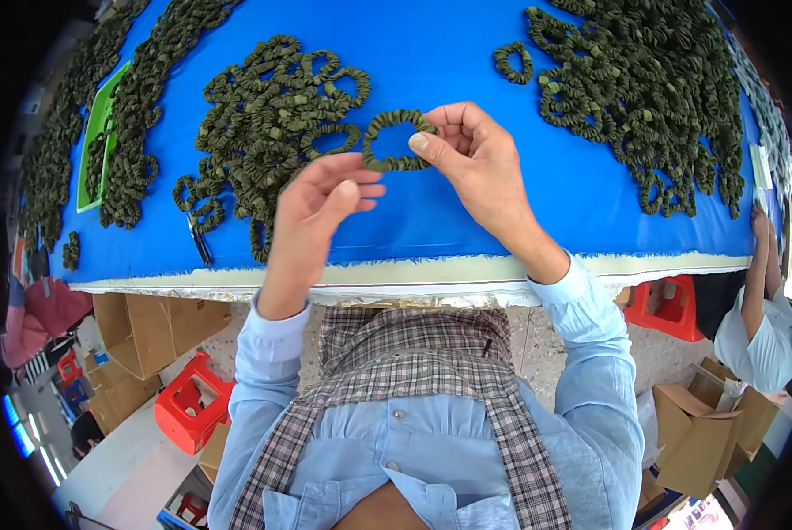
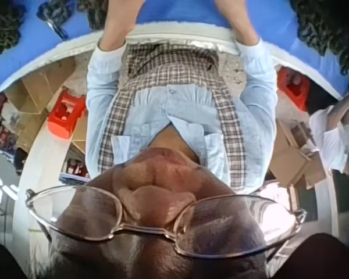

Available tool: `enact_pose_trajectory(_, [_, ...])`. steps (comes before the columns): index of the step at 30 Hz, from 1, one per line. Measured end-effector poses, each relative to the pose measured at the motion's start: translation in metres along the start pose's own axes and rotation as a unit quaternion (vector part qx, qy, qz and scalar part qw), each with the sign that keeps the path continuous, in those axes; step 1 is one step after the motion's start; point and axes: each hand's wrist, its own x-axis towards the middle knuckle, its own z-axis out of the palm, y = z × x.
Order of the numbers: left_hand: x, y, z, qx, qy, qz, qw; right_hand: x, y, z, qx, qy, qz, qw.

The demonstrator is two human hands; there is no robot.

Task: The person repeatedly picks up green coiled cords from a blue table, twists them into circular loops, and places them into a green tray. The person handles the cords one at a time, forming loops and stacking them in the tray.

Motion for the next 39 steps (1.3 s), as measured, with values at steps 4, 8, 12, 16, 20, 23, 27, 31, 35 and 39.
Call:
enact_pose_trajectory(4, [0.015,-0.012,0.02,-0.095,-0.033,-0.041,0.994,-0.012,-0.002,-0.01,0.002,-0.009,-0.002,1.0])
enact_pose_trajectory(8, [0.019,-0.018,0.026,-0.172,-0.016,-0.068,0.983,-0.016,-0.006,-0.02,0.097,-0.028,0.078,0.992])
enact_pose_trajectory(12, [0.02,-0.022,0.029,-0.2,-0.004,-0.076,0.977,-0.016,0.001,-0.03,0.204,-0.041,0.123,0.97])
enact_pose_trajectory(16, [0.021,-0.023,0.035,-0.223,0.001,-0.078,0.972,-0.017,0.006,-0.033,0.255,-0.051,0.111,0.959])
enact_pose_trajectory(20, [0.02,-0.025,0.037,-0.225,0.007,-0.081,0.971,-0.018,0.007,-0.034,0.233,-0.043,0.091,0.967])
enact_pose_trajectory(23, [0.018,-0.029,0.038,-0.228,0.003,-0.088,0.97,-0.019,0.008,-0.034,0.231,-0.038,0.085,0.968])
enact_pose_trajectory(27, [0.016,-0.033,0.037,-0.224,-0.005,-0.095,0.97,-0.018,0.012,-0.032,0.24,-0.037,0.094,0.965])
enact_pose_trajectory(31, [0.013,-0.033,0.034,-0.235,-0.023,-0.109,0.966,-0.017,0.017,-0.032,0.256,-0.043,0.105,0.96])
enact_pose_trajectory(35, [0.012,-0.032,0.033,-0.273,-0.026,-0.124,0.954,-0.016,0.02,-0.031,0.263,-0.047,0.118,0.956])
enact_pose_trajectory(39, [0.011,-0.037,0.029,-0.308,-0.035,-0.136,0.941,-0.017,0.016,-0.027,0.278,-0.056,0.133,0.95])
